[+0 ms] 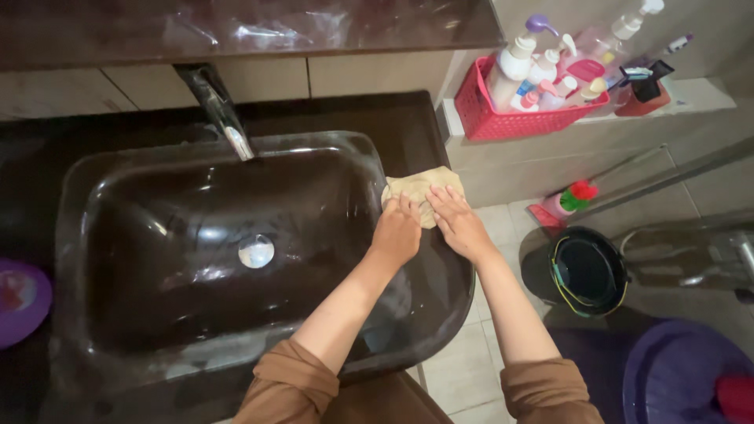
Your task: The person wipes the sink basin and counter using a cloth. They wring the cloth into a purple plastic scoop and continue wiping the faucet and surrounding surfaces.
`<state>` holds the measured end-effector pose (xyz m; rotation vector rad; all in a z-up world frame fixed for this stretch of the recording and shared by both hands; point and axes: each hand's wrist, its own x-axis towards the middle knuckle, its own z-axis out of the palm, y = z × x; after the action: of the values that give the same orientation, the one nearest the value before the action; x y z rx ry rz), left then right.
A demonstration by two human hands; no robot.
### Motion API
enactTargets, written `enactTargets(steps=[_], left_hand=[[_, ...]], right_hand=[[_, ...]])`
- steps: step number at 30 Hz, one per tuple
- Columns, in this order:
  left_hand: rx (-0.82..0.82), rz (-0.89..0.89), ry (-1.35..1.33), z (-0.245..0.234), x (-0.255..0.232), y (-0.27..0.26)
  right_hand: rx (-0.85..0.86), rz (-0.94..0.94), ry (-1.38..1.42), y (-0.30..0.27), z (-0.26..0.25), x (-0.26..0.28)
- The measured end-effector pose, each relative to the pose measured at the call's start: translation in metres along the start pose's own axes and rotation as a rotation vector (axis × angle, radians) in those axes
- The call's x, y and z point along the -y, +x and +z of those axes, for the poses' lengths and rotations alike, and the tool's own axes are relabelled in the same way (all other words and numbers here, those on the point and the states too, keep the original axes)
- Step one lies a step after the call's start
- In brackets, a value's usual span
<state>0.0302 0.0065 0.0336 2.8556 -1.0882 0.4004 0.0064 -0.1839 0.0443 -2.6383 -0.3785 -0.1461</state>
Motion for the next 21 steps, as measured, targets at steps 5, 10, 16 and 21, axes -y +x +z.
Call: enactTargets(steps=[5, 10, 16, 21], left_hand=[[-0.037, 0.069, -0.026, -0.008, -0.016, -0.023], [0.0, 0.099, -0.028, -0.02, -0.028, -0.041], [-0.135, 0.064, -0.133, -0.022, -0.042, -0.059], [-0.11, 0.132, -0.123, -0.027, -0.05, -0.07]], right_hand=[[-0.002, 0.028, 0.003, -0.031, -0.004, 0.015], [0.006, 0.071, 0.003, -0.054, -0.006, 0.027], [-0.016, 0.059, -0.022, -0.078, -0.005, 0.036], [-0.014, 0.074, -0.02, -0.095, -0.007, 0.044]])
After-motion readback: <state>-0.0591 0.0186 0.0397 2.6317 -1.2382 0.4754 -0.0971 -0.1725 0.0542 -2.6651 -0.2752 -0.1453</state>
